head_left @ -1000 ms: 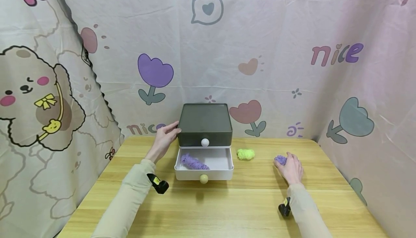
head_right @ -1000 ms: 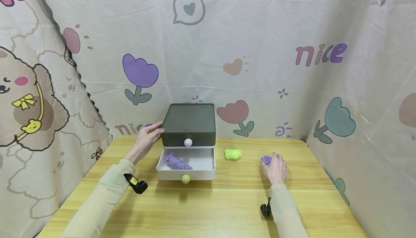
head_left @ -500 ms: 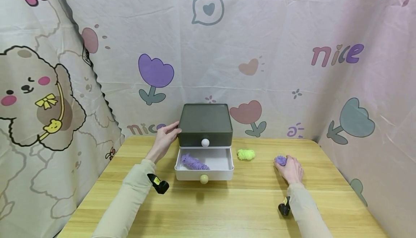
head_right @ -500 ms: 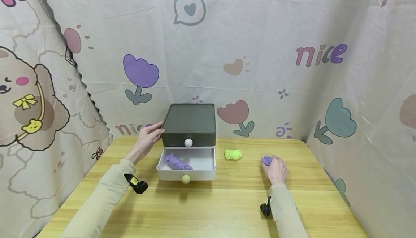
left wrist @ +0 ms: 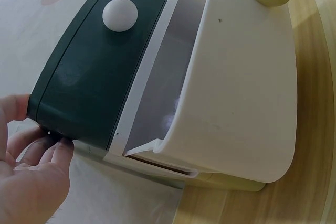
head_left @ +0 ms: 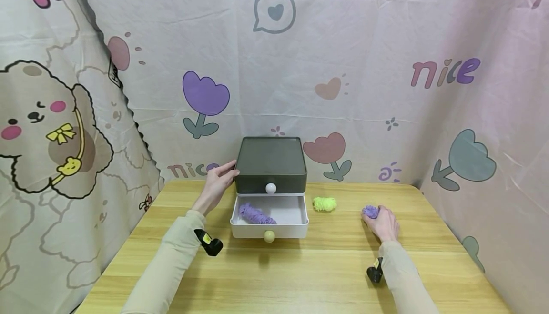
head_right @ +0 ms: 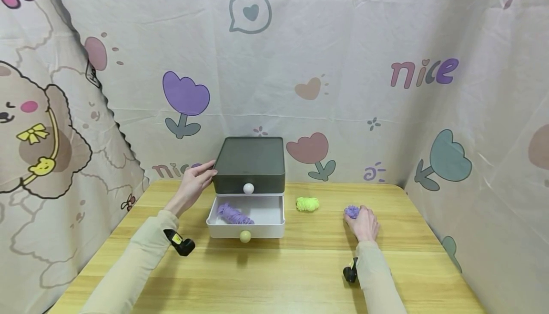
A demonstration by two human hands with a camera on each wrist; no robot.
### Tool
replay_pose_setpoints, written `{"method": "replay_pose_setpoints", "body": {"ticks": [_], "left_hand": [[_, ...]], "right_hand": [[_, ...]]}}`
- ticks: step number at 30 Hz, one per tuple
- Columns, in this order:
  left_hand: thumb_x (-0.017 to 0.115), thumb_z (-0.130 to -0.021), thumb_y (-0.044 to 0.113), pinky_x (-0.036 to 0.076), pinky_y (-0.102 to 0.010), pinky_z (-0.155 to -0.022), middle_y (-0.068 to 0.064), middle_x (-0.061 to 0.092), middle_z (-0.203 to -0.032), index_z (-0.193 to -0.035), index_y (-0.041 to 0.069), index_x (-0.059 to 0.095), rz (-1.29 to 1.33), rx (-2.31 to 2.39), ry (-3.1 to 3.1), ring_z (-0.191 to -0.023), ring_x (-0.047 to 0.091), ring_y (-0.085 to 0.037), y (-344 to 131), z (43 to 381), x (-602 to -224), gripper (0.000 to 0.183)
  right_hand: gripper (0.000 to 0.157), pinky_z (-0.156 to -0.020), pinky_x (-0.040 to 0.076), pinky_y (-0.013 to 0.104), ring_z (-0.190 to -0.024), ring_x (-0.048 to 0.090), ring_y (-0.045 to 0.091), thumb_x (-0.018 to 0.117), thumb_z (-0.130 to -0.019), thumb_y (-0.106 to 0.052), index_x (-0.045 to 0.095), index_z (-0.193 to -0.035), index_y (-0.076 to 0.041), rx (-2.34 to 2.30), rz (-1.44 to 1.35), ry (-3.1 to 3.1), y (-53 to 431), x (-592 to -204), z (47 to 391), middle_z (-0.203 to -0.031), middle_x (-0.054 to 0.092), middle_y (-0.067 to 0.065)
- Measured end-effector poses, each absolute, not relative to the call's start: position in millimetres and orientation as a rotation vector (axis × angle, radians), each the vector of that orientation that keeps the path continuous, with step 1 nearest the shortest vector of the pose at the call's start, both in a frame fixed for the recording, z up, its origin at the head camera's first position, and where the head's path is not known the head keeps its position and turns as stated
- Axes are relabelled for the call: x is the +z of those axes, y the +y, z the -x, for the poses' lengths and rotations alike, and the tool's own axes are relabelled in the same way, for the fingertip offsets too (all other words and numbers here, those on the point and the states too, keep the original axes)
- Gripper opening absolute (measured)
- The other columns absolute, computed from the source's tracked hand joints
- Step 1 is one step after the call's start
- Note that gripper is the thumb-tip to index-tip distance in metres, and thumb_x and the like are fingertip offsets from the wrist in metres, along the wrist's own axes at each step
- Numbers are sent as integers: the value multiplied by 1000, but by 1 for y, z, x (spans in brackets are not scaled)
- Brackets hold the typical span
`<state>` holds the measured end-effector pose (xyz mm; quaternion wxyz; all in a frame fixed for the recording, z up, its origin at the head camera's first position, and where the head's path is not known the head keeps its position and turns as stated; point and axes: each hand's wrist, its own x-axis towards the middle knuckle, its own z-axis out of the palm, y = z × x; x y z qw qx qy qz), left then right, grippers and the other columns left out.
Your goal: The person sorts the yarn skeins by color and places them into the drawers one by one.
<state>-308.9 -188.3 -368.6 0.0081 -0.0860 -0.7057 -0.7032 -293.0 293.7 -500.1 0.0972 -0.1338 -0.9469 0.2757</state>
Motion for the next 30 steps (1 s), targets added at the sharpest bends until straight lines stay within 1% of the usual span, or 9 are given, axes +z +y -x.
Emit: {"method": "replay_pose_setpoints", "body": {"ticks": [7,13,22,30], "left_hand": [[50,-103,6,27,-45,-124,-22,24,-165,-154,-4,33,261,-2195,-2209,-150,31,-33,-188,309,-369,55],[51,-102,5,27,-45,-124,-21,26,-164,-153,-4,34,247,-2195,-2196,-149,33,-33,-187,309,-370,55],[51,-102,4,29,-44,-123,-20,28,-164,-153,-4,34,244,-2187,-2190,-149,34,-32,-187,309,-369,54],[50,-103,6,27,-46,-124,-20,25,-165,-154,-4,33,275,-2180,-2208,-150,31,-34,-188,309,-369,54]], "right_hand": [[77,-100,45,65,-121,51,57,70,-88,-35,43,-139,16,838,378,-2786,295,-502,294,-132,52,42],[79,-105,42,65,-124,48,58,72,-88,-30,39,-142,18,928,366,-2771,296,-503,294,-138,47,43],[82,-112,38,63,-127,46,57,75,-85,-25,36,-145,16,1062,398,-2723,296,-501,294,-141,43,44],[83,-114,37,61,-129,46,54,78,-83,-25,38,-145,13,1182,434,-2669,301,-503,297,-143,42,41]]}}
